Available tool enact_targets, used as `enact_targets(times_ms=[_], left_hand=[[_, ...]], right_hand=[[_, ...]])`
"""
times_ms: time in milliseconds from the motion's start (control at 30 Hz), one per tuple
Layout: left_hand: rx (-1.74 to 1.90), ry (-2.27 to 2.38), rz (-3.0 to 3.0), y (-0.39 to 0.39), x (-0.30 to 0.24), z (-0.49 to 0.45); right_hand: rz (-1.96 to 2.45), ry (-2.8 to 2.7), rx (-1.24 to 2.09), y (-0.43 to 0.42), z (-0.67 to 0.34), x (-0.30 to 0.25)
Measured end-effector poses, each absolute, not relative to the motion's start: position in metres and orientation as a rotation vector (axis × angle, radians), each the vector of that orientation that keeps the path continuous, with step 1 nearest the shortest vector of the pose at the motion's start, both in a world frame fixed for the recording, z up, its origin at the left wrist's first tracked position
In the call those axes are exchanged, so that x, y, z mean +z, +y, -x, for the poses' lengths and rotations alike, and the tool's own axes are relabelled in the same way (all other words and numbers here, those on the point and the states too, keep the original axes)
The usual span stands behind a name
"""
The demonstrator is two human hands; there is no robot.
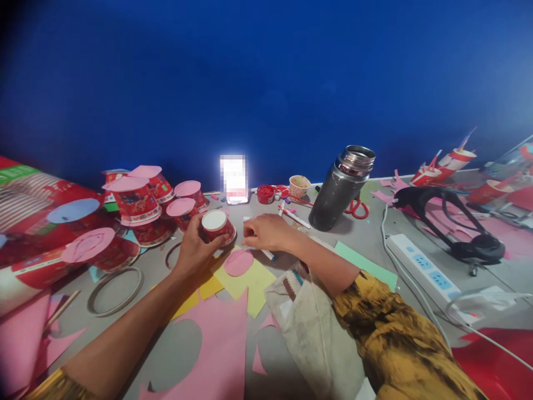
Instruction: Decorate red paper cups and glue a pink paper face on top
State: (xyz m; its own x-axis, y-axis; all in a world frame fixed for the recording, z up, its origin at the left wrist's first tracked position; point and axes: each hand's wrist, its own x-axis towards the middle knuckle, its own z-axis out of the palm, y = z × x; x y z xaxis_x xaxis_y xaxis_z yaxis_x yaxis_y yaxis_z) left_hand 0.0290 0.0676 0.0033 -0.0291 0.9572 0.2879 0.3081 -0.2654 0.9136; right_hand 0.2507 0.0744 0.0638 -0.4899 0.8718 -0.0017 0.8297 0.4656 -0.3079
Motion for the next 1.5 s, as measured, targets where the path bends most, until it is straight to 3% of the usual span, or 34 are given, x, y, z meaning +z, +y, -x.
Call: enact_targets(times_ms=[167, 367, 633, 933, 1300, 1500], left_hand=[[1.317, 1.328, -1.611, 0.067, 0.002, -0.03], [1.332, 1.353, -1.602, 0.066, 0.004, -0.031], [1.341, 1.343, -1.621, 0.067, 0.004, -0.03], [1.344, 1.373, -1.626, 0.064, 0.007, -0.032], [1.339, 1.357, -1.631, 0.065, 0.008, -0.031], [1.331, 1.332, -1.616, 0.068, 0.005, -0.029]], right_hand=[[1.384, -2.778, 0.464, 0.057, -0.237, 0.065], [1.451, -2.8, 0.289, 0.051, -0.226, 0.046], [1.489, -2.811, 0.431, 0.055, -0.229, 0.042], [1.546, -2.853, 0.294, 0.044, -0.223, 0.05], [1.465, -2.73, 0.644, 0.051, -0.228, 0.052], [1.403, -2.585, 1.11, 0.062, -0.232, 0.049]])
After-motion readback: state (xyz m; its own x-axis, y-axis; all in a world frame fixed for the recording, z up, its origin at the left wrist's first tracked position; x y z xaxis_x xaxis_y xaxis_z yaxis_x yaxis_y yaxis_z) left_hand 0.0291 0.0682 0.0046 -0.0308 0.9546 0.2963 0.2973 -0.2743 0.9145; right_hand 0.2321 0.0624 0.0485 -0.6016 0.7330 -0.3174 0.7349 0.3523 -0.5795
